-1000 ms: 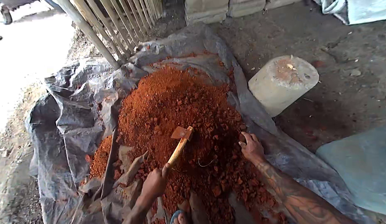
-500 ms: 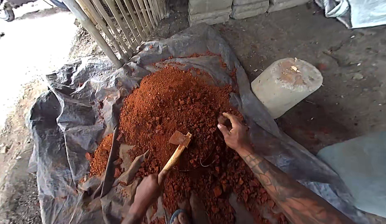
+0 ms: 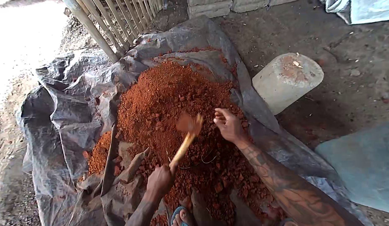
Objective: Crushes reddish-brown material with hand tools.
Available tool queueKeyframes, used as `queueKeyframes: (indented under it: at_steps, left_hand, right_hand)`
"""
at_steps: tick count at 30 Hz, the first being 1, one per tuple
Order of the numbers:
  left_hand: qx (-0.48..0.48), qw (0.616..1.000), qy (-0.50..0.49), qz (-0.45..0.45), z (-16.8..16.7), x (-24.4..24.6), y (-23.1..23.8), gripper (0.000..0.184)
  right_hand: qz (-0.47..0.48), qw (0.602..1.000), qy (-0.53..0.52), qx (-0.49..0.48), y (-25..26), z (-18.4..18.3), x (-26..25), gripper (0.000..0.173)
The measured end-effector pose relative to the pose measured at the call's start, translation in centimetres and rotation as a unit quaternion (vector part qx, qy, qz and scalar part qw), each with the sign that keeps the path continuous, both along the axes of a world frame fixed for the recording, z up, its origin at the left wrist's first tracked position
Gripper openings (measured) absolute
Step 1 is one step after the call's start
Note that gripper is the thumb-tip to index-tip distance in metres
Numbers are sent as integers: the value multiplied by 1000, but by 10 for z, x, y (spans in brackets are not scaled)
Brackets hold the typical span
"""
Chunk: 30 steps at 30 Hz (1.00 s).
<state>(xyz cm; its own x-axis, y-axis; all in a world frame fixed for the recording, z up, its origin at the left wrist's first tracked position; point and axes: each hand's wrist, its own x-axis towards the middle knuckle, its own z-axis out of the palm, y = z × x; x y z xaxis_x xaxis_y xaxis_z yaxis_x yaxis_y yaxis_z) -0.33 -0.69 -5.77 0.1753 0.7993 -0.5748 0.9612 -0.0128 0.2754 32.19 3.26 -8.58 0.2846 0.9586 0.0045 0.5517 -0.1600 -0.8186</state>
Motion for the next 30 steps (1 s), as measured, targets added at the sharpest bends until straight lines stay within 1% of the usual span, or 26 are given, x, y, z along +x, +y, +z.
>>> queueKeyframes:
  at_steps: [1, 2, 3, 5, 7, 8, 9, 11, 12, 13, 14, 15, 16, 17, 18, 19, 20, 21, 22, 24, 25, 26, 27, 28, 29, 30]
  left_hand:
    - [-73, 995, 64, -6, -14, 2, 7, 85]
    - [-93, 992, 83, -7, -16, 2, 14, 86]
    - [-82, 994, 75, -8, -7, -2, 21, 85]
    - [-46, 999, 19, 2, 25, -14, 19, 81]
    - [83, 993, -84, 17, 56, -22, 12, 79]
    - [163, 975, -146, 24, 65, -24, 6, 80]
    - [232, 948, -217, 28, 68, -23, 0, 80]
    - [300, 897, -324, 31, 59, -20, -12, 82]
    - [309, 893, -325, 31, 42, -20, -18, 84]
    - [291, 915, -278, 29, 18, -23, -26, 85]
    - [222, 956, -190, 26, -5, -28, -32, 84]
    - [77, 991, -99, 39, -22, -32, -30, 82]
    - [-30, 997, -46, 59, -39, -37, -26, 83]
    - [-77, 994, -20, 73, -42, -39, -17, 84]
    - [-81, 994, -17, 78, -29, -37, 0, 83]
    - [-60, 995, -38, 71, -9, -37, 9, 80]
    - [-28, 994, -72, 72, 10, -38, 4, 78]
    - [32, 988, -126, 82, 26, -37, 0, 76]
    - [108, 971, -193, 91, 42, -35, -2, 76]
    - [217, 911, -341, 86, 66, -28, -12, 73]
    - [246, 880, -400, 74, 71, -22, -16, 70]
    - [266, 861, -429, 65, 65, -18, -20, 70]
    - [281, 863, -415, 58, 49, -17, -25, 73]
    - [282, 893, -349, 45, 23, -20, -32, 77]
    - [234, 944, -231, 29, -3, -26, -38, 81]
    - [100, 989, -104, 26, -22, -28, -39, 80]
  right_hand:
    - [-19, 1000, -6, -1, -6, -1, 9, 40]
    - [-33, 999, -15, 0, -10, -1, 19, 40]
    - [-50, 999, -19, 9, -11, 1, 30, 40]
    - [-88, 996, -16, 16, -28, -4, 43, 40]
    - [-126, 991, -14, 38, -33, -11, 55, 40]
    - [-146, 989, -7, 36, -39, -16, 58, 40]
    - [-167, 986, 2, 26, -45, -22, 61, 40]
    - [-199, 980, 2, -5, -52, -34, 68, 38]
    - [-209, 978, -1, -23, -53, -38, 71, 38]
    - [-215, 976, -6, -38, -52, -41, 74, 39]
    - [-218, 975, -9, -50, -52, -45, 75, 39]
    - [-216, 974, -11, -62, -53, -48, 76, 38]
    - [-213, 974, -11, -76, -56, -51, 75, 38]
    - [-209, 974, -10, -81, -56, -52, 76, 39]
    - [-207, 976, -12, -72, -50, -50, 80, 39]
    - [-212, 975, -17, -63, -47, -49, 80, 39]
    - [-214, 974, -23, -64, -54, -54, 79, 38]
    - [-210, 975, -29, -63, -57, -60, 81, 38]
    - [-210, 976, -29, -54, -53, -64, 83, 38]
    - [-222, 973, -25, -53, -59, -73, 80, 38]
    - [-228, 972, -20, -57, -61, -75, 79, 38]
    - [-235, 970, -16, -59, -60, -75, 78, 38]
    - [-240, 969, -14, -61, -58, -74, 77, 38]
    - [-245, 968, -14, -60, -55, -72, 75, 38]
    - [-249, 967, -16, -62, -52, -70, 75, 38]
    - [-253, 965, -19, -64, -50, -68, 77, 37]
